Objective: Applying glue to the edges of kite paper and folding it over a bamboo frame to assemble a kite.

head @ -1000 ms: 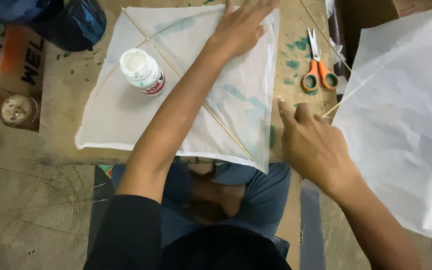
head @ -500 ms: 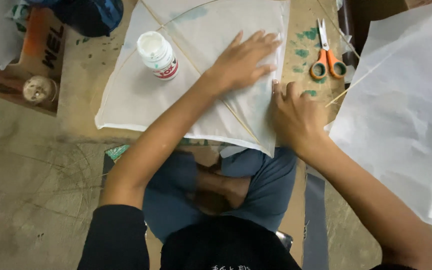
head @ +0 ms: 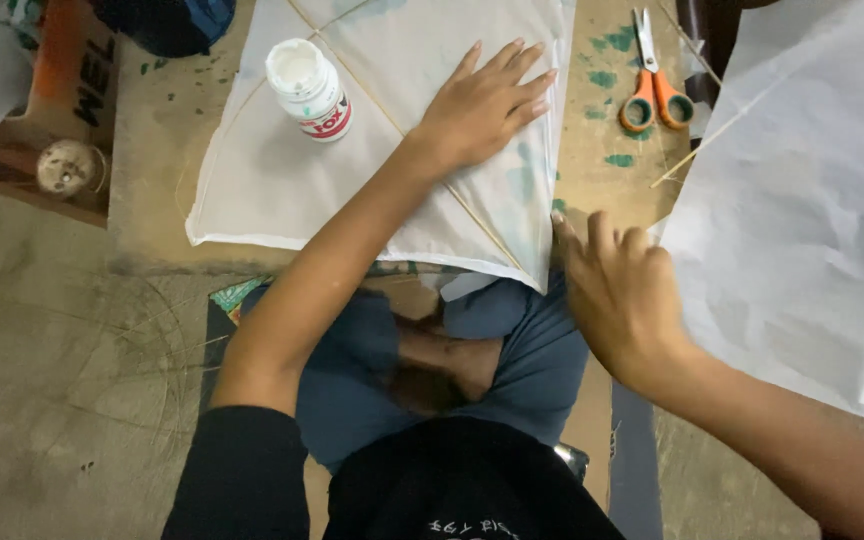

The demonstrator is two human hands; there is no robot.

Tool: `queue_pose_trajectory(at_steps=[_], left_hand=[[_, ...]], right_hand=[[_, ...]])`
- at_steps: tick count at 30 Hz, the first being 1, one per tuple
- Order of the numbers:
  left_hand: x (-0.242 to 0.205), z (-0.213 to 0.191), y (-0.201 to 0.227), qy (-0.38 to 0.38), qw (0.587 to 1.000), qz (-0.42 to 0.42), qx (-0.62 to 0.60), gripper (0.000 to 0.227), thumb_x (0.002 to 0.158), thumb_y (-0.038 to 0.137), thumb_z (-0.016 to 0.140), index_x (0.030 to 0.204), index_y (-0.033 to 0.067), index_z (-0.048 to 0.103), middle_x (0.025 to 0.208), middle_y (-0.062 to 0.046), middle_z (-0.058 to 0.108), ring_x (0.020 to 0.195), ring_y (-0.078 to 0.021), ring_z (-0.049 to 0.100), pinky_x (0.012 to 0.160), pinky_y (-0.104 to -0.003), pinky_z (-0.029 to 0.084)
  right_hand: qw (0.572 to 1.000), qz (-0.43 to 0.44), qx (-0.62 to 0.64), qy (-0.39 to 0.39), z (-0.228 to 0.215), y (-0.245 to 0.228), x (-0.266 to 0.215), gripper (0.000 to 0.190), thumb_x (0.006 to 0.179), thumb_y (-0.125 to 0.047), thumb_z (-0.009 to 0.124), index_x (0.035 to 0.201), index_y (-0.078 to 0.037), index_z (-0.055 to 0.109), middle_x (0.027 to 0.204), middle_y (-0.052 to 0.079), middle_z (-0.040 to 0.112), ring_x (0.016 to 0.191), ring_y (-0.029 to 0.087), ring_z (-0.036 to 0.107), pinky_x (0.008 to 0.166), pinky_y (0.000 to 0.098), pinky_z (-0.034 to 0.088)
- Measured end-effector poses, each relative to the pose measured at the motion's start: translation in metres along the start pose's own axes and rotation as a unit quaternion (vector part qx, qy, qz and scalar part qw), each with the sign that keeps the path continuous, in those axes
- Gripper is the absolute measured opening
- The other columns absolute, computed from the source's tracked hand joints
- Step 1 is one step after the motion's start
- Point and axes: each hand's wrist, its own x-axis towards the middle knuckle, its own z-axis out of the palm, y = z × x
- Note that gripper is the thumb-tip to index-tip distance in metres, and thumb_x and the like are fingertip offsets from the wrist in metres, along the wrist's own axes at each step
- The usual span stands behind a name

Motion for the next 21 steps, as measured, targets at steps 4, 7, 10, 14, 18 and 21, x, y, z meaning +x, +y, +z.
queue_pose_trajectory(at_steps=[4,7,10,14,18,21], left_hand=[[-0.002,0.000,-0.001,-0.006,1.000,-0.007,-0.028,0.047,0.110,0.039,0.040,0.151,0.0180,0.051,0.159,-0.008,0.043,0.148,-0.0263,0.029,0.119,-0.056,0.018],[-0.002,0.000,-0.002,0.025,0.999,-0.006,-0.047,0.046,0.107,0.034,0.054,0.150,0.0195,0.052,0.155,-0.007,0.049,0.147,-0.0254,0.034,0.119,-0.055,0.021],[-0.002,-0.002,-0.001,0.024,0.998,-0.013,-0.054,0.049,0.106,0.033,0.058,0.153,0.0213,0.047,0.153,-0.006,0.052,0.146,-0.0258,0.037,0.120,-0.055,0.020],[-0.003,0.006,-0.006,0.020,0.996,-0.041,-0.072,0.072,0.107,0.038,0.067,0.160,0.0252,0.021,0.163,-0.002,0.047,0.153,-0.0225,0.038,0.126,-0.053,0.020],[-0.004,0.011,-0.009,0.037,0.996,-0.050,-0.061,0.086,0.108,0.043,0.072,0.163,0.0237,0.008,0.162,-0.010,0.050,0.154,-0.0240,0.040,0.128,-0.049,0.020],[-0.006,0.002,-0.006,0.040,0.995,-0.047,-0.074,0.081,0.107,0.039,0.071,0.161,0.0174,0.015,0.164,-0.007,0.047,0.154,-0.0203,0.040,0.129,-0.046,0.020]], right_hand=[[0.992,0.026,0.119,0.022,-0.007,0.024,0.013,0.056,0.089,-0.020,0.056,0.145,-0.013,0.056,0.102,0.011,0.062,0.061,0.019,0.068,0.037,0.0256,0.053],[0.969,0.038,0.243,0.039,-0.001,0.029,0.030,0.060,0.091,-0.019,0.060,0.148,-0.001,0.056,0.094,0.015,0.069,0.058,0.028,0.073,0.035,0.0342,0.053],[0.947,0.042,0.320,0.008,0.008,0.019,0.037,0.064,0.090,-0.022,0.059,0.148,0.005,0.054,0.099,0.021,0.069,0.068,0.036,0.074,0.047,0.0410,0.057],[0.934,0.037,0.345,0.081,0.021,0.002,0.040,0.057,0.089,-0.017,0.060,0.142,0.004,0.061,0.097,0.021,0.067,0.077,0.038,0.069,0.063,0.0412,0.055],[0.951,0.080,0.262,0.141,0.020,-0.012,0.043,0.051,0.093,-0.031,0.064,0.134,-0.001,0.066,0.126,0.020,0.054,0.100,0.036,0.051,0.081,0.0454,0.041],[0.951,0.091,0.258,0.141,0.021,-0.017,0.041,0.055,0.096,-0.031,0.057,0.141,0.000,0.063,0.145,0.018,0.045,0.119,0.038,0.045,0.082,0.0495,0.039]])
